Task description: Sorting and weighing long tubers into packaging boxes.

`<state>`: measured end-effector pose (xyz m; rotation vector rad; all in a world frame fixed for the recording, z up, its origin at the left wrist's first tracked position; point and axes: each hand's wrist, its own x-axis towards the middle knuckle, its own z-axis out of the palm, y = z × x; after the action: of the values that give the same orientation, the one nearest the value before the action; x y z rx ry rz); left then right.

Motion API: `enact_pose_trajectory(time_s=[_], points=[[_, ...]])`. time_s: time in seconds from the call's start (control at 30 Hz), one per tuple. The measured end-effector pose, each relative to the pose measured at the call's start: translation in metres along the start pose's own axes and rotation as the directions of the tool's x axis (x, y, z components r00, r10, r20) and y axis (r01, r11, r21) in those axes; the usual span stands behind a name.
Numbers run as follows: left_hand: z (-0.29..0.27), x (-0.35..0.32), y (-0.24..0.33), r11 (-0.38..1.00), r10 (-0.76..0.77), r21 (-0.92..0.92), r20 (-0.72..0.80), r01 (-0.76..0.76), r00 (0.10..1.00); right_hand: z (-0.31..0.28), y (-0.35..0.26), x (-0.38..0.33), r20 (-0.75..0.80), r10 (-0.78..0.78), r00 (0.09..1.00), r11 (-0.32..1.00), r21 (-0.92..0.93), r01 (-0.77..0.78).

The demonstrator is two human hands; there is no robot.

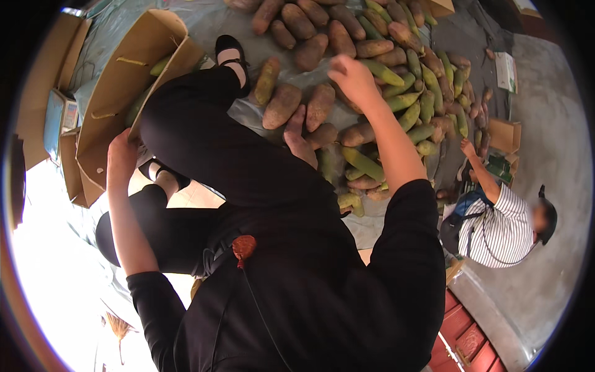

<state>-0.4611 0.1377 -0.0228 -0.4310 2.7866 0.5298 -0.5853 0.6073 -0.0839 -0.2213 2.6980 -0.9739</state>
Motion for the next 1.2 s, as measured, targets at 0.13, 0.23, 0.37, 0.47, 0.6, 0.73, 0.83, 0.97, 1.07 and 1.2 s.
enact_pose_trajectory(time_s=[0.13, 0.23, 0.37, 0.47, 0.6, 0.73, 0.83, 0.97, 1.07, 1.2], points=[[-0.002, 0.003, 0.013, 1.0, -0.025, -0.009, 0.056, 0.026, 0.998, 0.011, 0.109, -0.082, 0.147, 0.236, 0.96, 0.913, -0.372, -0.168], [-0.002, 0.004, 0.006, 1.0, 0.002, 0.02, 0.044, -0.003, 0.999, 0.037, 0.176, -0.142, 0.15, 0.325, 0.934, 0.852, -0.476, -0.22], [0.001, 0.004, -0.001, 0.999, -0.026, 0.047, 0.038, 0.024, 0.999, 0.048, 0.163, -0.177, 0.184, 0.576, 0.796, 0.691, -0.63, -0.354], [-0.001, 0.002, 0.005, 0.997, -0.055, -0.057, 0.054, 0.059, 0.997, 0.065, 0.176, -0.191, 0.175, 0.594, 0.785, 0.582, -0.768, -0.269], [-0.001, 0.001, 0.001, 0.998, -0.052, -0.026, 0.031, 0.053, 0.998, 0.085, 0.184, -0.2, 0.171, 0.655, 0.736, 0.463, -0.86, -0.213], [-0.001, -0.001, 0.006, 0.999, -0.046, -0.008, 0.003, 0.046, 0.999, 0.093, 0.199, -0.207, 0.162, 0.718, 0.677, 0.427, -0.871, -0.244], [-0.001, -0.001, 0.007, 0.996, -0.089, -0.022, 0.0, 0.089, 0.996, 0.093, 0.19, -0.205, 0.158, 0.723, 0.672, 0.415, -0.878, -0.239], [-0.005, -0.005, 0.007, 0.992, -0.122, -0.02, 0.016, 0.122, 0.992, 0.079, 0.161, -0.191, 0.178, 0.835, 0.52, 0.411, -0.831, -0.376], [-0.005, -0.002, 0.011, 0.992, -0.124, -0.003, 0.015, 0.124, 0.992, 0.07, 0.201, -0.203, 0.355, 0.841, 0.408, 0.534, -0.659, -0.529], [-0.007, -0.004, 0.006, 0.993, -0.121, -0.008, 0.013, 0.121, 0.993, 0.052, 0.18, -0.196, 0.434, 0.769, 0.47, 0.639, -0.516, -0.57]])
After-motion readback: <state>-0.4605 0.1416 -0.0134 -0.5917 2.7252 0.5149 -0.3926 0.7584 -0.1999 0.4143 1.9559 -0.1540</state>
